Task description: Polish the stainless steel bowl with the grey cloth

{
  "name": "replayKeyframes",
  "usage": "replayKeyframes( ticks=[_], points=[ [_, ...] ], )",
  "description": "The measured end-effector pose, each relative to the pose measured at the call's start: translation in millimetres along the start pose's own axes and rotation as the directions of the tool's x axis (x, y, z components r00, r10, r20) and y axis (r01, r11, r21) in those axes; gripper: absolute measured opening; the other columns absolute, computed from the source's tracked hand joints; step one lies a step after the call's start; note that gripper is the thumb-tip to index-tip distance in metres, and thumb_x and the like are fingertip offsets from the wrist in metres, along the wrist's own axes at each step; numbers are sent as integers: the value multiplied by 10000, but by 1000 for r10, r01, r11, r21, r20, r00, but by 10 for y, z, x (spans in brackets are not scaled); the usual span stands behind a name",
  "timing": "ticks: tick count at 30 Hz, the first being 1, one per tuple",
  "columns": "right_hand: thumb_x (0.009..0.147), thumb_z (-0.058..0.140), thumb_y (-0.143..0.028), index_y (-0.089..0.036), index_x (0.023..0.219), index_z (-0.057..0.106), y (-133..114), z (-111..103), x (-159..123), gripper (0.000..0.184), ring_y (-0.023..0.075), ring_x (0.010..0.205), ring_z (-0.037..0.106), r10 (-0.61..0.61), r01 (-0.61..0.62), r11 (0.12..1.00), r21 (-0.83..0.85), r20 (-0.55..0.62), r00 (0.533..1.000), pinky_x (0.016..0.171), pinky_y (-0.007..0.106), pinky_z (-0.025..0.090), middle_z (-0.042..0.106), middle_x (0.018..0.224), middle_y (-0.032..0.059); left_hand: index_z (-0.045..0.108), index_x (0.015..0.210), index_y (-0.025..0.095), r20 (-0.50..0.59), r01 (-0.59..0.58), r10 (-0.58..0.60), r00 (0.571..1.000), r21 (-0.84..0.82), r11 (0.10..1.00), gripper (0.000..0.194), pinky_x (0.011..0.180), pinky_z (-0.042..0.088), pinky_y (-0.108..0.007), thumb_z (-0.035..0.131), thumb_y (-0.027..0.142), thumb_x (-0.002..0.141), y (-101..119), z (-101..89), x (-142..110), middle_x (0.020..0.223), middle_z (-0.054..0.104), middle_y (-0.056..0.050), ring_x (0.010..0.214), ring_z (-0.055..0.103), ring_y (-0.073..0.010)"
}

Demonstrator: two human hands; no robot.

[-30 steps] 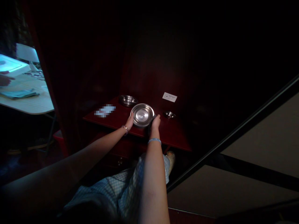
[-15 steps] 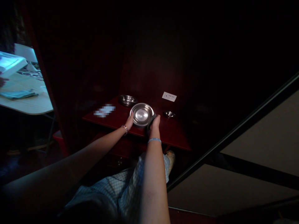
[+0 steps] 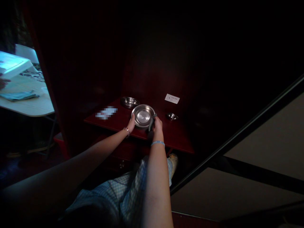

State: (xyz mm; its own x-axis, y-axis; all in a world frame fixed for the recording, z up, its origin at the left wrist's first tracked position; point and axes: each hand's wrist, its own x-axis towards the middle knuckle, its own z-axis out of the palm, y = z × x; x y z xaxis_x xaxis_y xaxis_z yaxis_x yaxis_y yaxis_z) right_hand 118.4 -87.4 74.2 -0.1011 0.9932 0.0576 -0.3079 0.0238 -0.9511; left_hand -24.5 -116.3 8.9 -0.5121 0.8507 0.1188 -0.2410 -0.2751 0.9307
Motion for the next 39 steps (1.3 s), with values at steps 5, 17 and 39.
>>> replayKeyframes(
  ticks=[5,17,39],
  points=[
    [720,611,-144,-179,779,636,-22,2,-61,73,118,598,593,15,-14,991,-132,5,1000,650,219,508,623,581,-47,384,1469,173,-13,-17,17,1000,-9,1000,636,1154,267,-265,281,554,971,6,-4,8,1526,412,-81,1445,316,-202],
    [788,554,-197,-160,941,691,43,-26,-58,208,234,983,675,-147,40,659,-751,-76,986,891,321,500,732,1004,109,460,1410,125,48,-44,48,998,-85,995,639,1143,299,-306,314,559,963,-23,14,31,1491,455,-129,1405,390,-228],
    [833,488,-267,-174,1039,737,-207,23,-248,336,261,944,696,-305,-99,541,-835,-304,902,844,312,518,740,964,115,404,1341,246,167,-348,313,935,251,903,449,1151,266,-426,471,423,934,-59,32,-53,1459,379,-131,1369,372,-235]
  ],
)
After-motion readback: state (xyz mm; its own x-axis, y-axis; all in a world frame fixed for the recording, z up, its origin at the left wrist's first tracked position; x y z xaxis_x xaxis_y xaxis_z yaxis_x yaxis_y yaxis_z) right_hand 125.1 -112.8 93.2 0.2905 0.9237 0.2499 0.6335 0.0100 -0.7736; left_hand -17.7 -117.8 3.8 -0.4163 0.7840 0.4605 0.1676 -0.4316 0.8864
